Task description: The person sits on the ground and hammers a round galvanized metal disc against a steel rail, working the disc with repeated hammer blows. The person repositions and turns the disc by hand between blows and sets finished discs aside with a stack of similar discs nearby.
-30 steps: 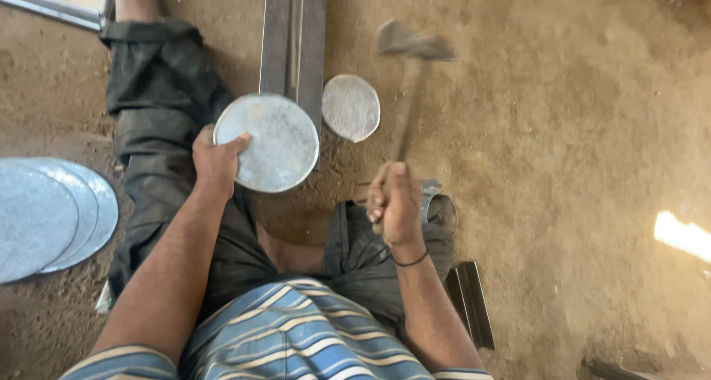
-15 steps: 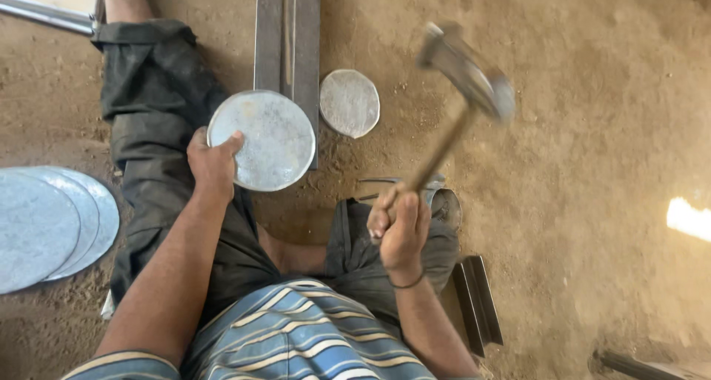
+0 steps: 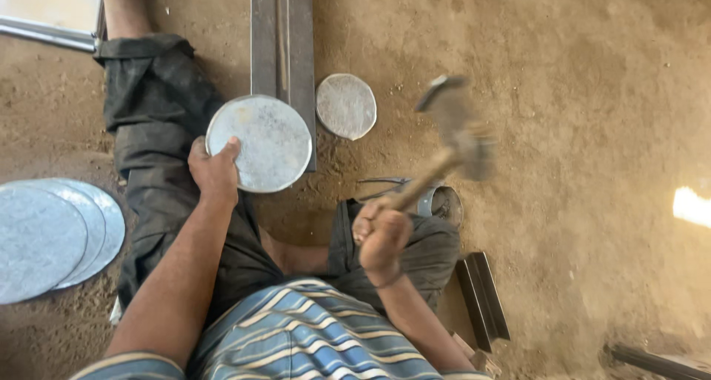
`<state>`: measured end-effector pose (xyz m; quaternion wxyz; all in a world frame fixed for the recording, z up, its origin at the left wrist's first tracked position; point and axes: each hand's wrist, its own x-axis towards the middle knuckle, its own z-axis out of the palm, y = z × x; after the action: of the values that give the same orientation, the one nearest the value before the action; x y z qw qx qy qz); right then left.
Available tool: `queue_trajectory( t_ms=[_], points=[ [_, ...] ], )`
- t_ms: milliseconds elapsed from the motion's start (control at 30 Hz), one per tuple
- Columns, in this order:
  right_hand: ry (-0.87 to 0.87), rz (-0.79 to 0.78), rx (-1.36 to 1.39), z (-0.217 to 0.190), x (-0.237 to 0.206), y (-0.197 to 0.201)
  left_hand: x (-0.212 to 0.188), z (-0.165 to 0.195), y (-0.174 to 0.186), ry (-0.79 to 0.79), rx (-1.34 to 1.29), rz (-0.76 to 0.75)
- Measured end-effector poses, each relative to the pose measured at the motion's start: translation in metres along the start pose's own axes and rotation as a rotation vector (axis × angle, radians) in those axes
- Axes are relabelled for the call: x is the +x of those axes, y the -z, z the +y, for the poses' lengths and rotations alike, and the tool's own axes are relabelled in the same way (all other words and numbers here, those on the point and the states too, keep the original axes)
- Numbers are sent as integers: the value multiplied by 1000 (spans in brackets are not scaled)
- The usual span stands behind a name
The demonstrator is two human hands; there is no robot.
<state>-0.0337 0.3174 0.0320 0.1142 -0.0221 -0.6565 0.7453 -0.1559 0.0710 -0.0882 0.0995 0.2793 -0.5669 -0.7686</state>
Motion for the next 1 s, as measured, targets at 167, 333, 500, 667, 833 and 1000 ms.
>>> queue_trajectory(
  t_ms=[167,333,500,667,833,1000],
  points=[
    [-961,13,-194,-3,6,2,1,4,-6,-40,17,49],
    [-320,19,33,-37,-2,24,-4,0,-3,-24,129,62],
    [-306,-56,-139,-6,-10,-6,-1,-2,-5,-64,1,28],
    [-628,-199,-218,-32,-20,-2,-4,-1,-7,-191,49,12],
    [-63,-72,90,-30,-29,2,-5,-6,-5,-135,35,22],
    [-648,-6,-298,-2,-30,4,-3,-2,-5,-61,48,44]
  ],
)
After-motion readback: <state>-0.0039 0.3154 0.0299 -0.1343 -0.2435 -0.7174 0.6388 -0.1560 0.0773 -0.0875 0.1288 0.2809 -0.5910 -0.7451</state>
